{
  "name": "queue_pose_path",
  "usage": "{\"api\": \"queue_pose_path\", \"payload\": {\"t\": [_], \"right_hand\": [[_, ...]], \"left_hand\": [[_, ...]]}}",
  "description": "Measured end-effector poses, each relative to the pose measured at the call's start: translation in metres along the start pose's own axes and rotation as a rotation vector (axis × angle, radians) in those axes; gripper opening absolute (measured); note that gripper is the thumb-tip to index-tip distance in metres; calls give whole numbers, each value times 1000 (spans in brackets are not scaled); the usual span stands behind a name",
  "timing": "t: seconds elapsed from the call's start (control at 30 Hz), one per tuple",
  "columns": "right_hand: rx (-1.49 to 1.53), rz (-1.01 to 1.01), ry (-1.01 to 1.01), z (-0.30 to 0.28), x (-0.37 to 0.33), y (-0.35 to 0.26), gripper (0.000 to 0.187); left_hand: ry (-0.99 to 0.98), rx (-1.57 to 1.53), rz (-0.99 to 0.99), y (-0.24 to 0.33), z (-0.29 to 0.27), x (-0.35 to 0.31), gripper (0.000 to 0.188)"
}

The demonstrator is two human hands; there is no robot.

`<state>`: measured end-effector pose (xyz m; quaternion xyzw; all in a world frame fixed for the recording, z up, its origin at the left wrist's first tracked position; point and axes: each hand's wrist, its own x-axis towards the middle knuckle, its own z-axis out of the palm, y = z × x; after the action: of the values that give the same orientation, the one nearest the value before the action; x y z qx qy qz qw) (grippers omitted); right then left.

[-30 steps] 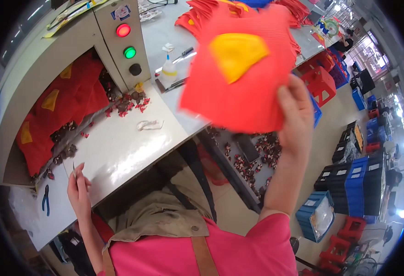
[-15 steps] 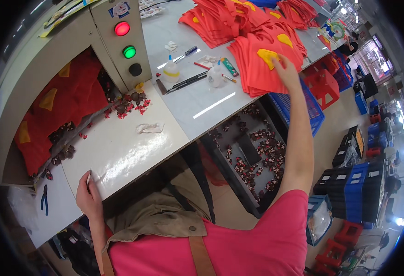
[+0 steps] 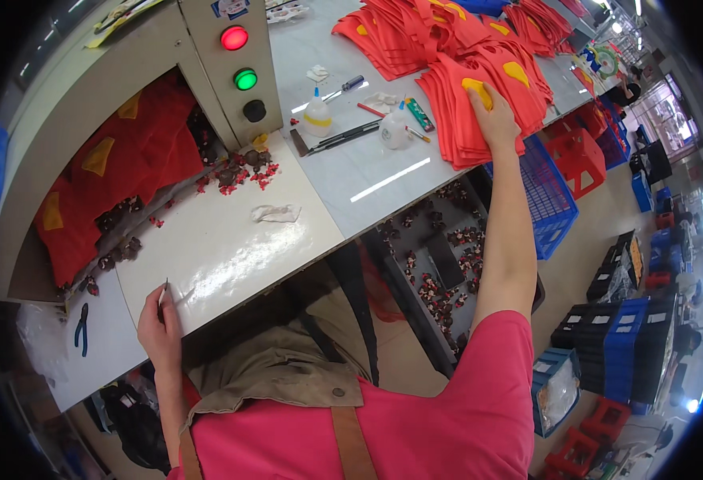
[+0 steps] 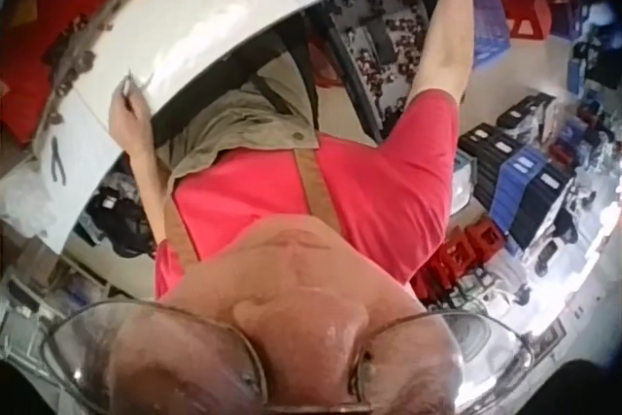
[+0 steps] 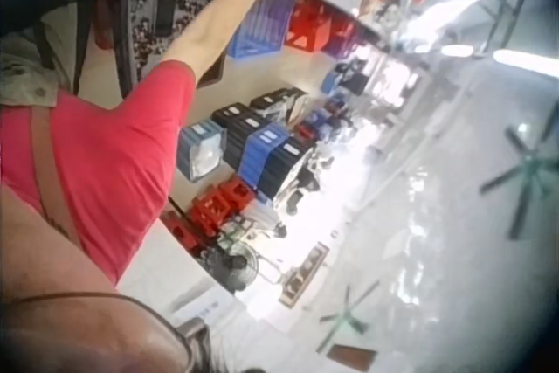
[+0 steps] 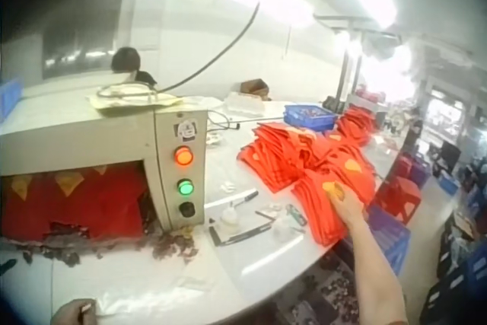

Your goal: Applying adhesive and attaching yellow insignia to red fabric toy capes at a factory workbench.

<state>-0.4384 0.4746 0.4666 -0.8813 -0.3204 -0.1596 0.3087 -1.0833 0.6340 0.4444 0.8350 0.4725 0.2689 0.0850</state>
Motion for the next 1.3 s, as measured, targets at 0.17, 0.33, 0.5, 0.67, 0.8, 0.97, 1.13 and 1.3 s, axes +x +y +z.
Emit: {"api": "queue_pose_path", "payload": {"t": [0.17, 0.33, 0.5, 0.67, 0.8, 0.97, 1.13, 1.3], "right_hand": [[-14, -143, -9, 14, 26, 41, 54], [388, -162, 176, -39, -55, -59, 39], [479, -395, -245, -40, -169, -208, 30], [620, -567, -504, -21, -193, -297, 32], [715, -664, -644, 6, -190, -367, 32], [490, -625, -693, 78, -167, -432, 45], [205, -689, -507, 152, -128, -477, 66], [-14, -703, -695, 155, -138, -512, 75]], "left_hand": [[32, -902, -302, 55, -83, 8, 14], [198, -1684, 324, 100, -161, 19, 32], [249, -1547, 344, 111, -165, 5, 49], [268, -1553, 251, 69, -173, -10, 46], [311, -1492, 159, 42, -206, -61, 43], [351, -1499, 139, 42, -179, -39, 39], [443, -1441, 120, 26, -174, -19, 36], [277, -1197, -460, -31, -144, -36, 29]]}}
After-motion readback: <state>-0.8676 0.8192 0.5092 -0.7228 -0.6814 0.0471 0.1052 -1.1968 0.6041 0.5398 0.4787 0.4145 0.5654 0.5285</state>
